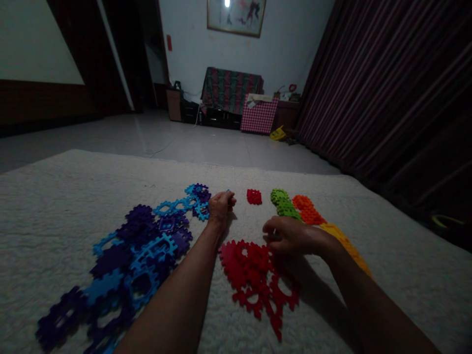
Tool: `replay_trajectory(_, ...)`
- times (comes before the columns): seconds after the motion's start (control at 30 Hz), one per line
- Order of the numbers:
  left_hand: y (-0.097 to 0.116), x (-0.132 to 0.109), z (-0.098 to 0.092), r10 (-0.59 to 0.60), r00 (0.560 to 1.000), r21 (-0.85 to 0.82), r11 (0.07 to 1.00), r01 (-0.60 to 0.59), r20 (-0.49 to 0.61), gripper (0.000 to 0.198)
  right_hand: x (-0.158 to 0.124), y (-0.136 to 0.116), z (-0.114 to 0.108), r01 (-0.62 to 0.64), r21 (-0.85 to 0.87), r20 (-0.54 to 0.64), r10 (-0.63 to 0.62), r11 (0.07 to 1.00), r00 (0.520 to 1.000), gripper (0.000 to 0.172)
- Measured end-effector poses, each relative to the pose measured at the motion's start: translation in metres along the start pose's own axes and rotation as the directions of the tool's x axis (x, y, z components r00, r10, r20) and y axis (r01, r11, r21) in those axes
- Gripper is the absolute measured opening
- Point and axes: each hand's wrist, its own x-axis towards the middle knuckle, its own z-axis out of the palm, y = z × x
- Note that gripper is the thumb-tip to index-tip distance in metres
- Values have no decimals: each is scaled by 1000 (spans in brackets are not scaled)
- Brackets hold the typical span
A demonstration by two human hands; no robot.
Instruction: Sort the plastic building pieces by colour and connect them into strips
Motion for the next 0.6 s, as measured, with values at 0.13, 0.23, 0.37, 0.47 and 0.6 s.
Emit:
replay_trajectory(0.13, -2, 0, -1, 6, 1000, 8, 1000, -7, 9, 27, -7, -19, 2, 106, 45, -27, -105, 993, 994, 44)
replay_trajectory(0.23, -2, 1, 0, 14, 1000, 9, 1000, -14, 10, 28, -8, -36, 7, 97, 5, 40, -97, 995, 994, 42)
replay_trajectory(0.37, -2, 1, 0, 14, 1000, 10, 1000, -14, 7, 29, -9, -42, 6, 90, -8, 63, -90, 996, 994, 32)
replay_trajectory(0.47, -2, 1, 0, 8, 1000, 0, 1000, -8, 2, 28, -9, -30, 3, 123, 100, 4, -124, 987, 992, 38)
replay_trajectory(0.6, -3, 1, 0, -2, 1000, -11, 1000, 2, 0, 25, 10, -1, 3, 123, 239, -131, -94, 963, 987, 42)
